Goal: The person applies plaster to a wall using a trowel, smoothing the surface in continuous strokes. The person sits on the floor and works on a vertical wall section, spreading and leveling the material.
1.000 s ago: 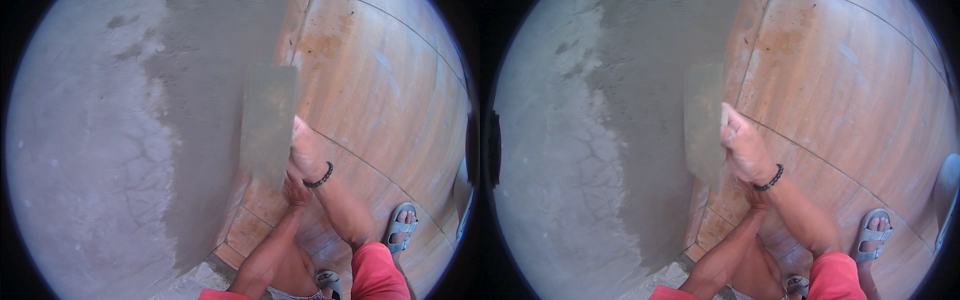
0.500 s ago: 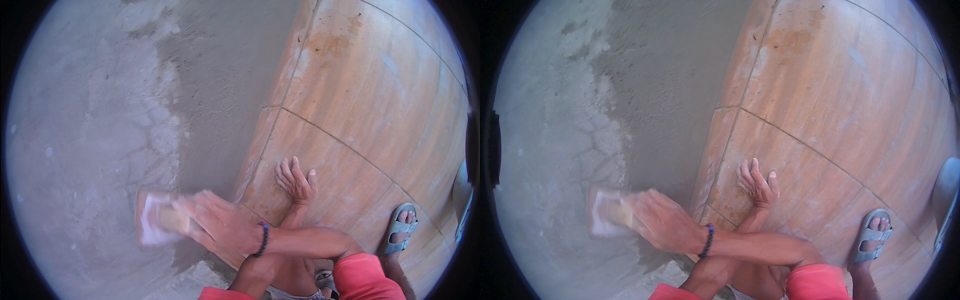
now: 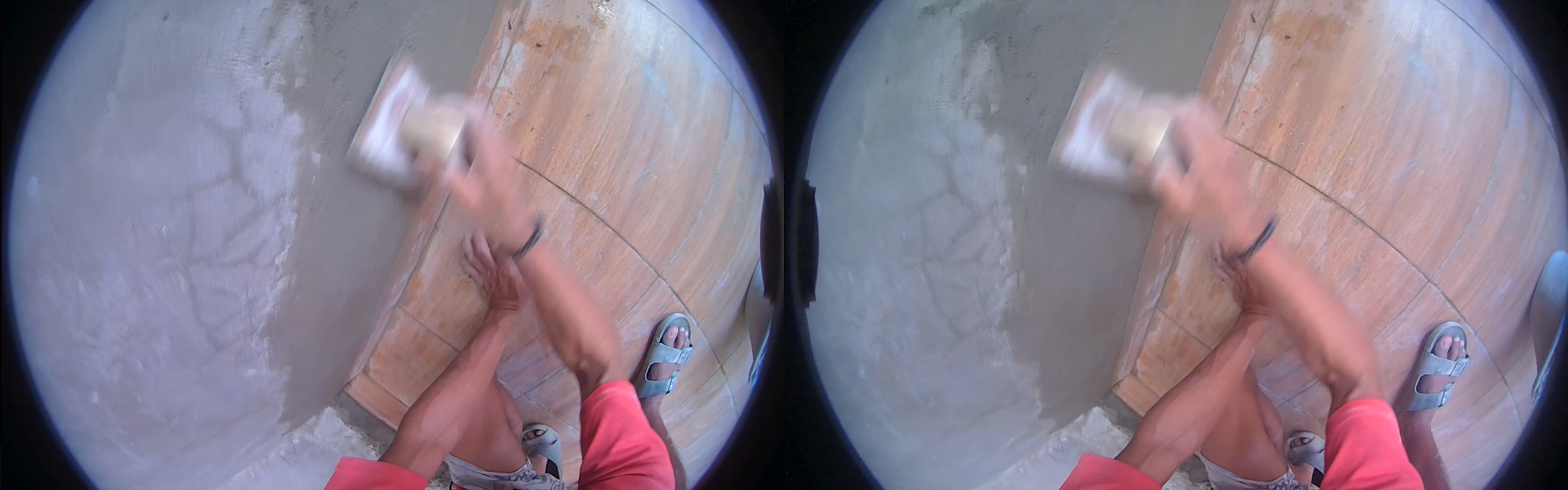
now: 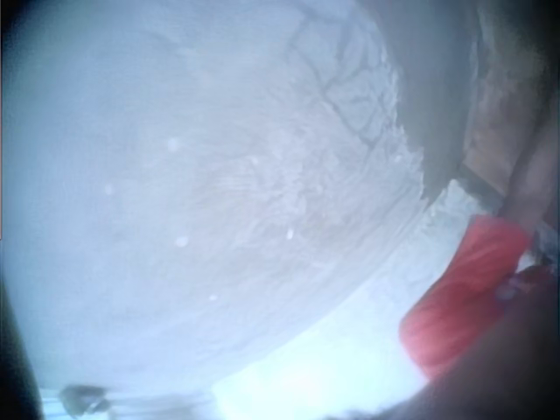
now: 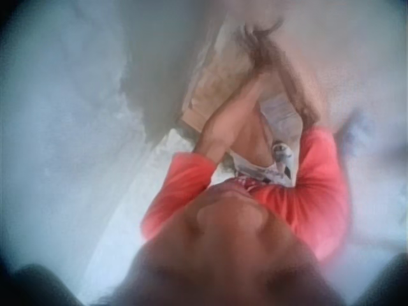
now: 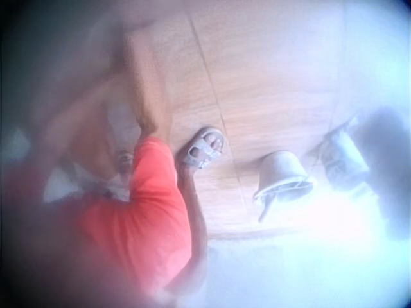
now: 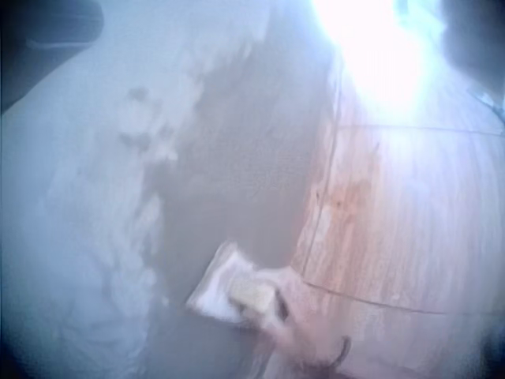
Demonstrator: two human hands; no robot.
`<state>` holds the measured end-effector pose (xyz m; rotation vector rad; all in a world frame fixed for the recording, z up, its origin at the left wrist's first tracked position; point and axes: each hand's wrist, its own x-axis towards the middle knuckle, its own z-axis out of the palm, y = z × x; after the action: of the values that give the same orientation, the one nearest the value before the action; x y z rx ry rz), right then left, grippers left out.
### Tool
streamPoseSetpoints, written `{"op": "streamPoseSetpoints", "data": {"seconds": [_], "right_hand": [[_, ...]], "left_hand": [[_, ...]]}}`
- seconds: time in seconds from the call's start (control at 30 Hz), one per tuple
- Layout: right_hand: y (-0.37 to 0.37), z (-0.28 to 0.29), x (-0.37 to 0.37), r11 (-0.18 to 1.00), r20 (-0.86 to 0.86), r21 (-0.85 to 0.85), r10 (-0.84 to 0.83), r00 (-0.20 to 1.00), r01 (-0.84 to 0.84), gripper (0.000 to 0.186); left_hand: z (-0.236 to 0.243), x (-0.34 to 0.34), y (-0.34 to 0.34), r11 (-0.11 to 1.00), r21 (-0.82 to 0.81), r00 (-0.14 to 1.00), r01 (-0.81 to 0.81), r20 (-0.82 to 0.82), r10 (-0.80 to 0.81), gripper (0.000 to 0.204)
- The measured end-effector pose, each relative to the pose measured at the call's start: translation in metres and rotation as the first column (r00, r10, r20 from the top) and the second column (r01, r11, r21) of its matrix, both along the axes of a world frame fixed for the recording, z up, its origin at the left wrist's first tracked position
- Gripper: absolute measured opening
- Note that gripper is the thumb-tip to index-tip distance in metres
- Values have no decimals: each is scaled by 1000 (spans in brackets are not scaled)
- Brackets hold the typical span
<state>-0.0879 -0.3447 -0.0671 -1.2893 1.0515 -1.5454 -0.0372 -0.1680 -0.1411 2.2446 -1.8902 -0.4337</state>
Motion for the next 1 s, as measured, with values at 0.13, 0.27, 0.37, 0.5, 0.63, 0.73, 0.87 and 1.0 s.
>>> {"op": "streamPoseSetpoints", "data": {"seconds": [0.13,0.27,0.37,0.5,0.63,0.73,0.87,1.0], "right_hand": [[140,45,103,953,-168,5,299,939,-302,49],[167,92,84,845,-20,-239,487,873,-478,50],[137,78,16,865,296,63,460,837,-497,50],[79,23,-68,818,850,315,-16,527,-482,56],[-6,-31,-128,905,886,349,-236,398,-241,40],[-77,-29,-141,933,921,321,-266,284,-166,31],[-141,-49,-159,960,902,236,-159,401,-149,37],[-175,-65,-164,953,894,274,-204,399,-129,32]], "left_hand": [[-16,-9,1,992,-99,995,80,67,-74,61],[-11,7,2,991,-121,996,51,73,-42,59],[-11,6,0,992,-105,993,74,101,-63,58],[-9,14,-9,987,-116,992,110,-55,-117,55],[3,-43,-70,949,-191,955,252,-109,-275,53],[8,-85,-129,930,-227,950,290,-46,-307,55],[-11,-106,-134,936,-180,952,301,114,-284,56],[-15,-101,-132,945,-133,951,298,133,-281,56]]}}
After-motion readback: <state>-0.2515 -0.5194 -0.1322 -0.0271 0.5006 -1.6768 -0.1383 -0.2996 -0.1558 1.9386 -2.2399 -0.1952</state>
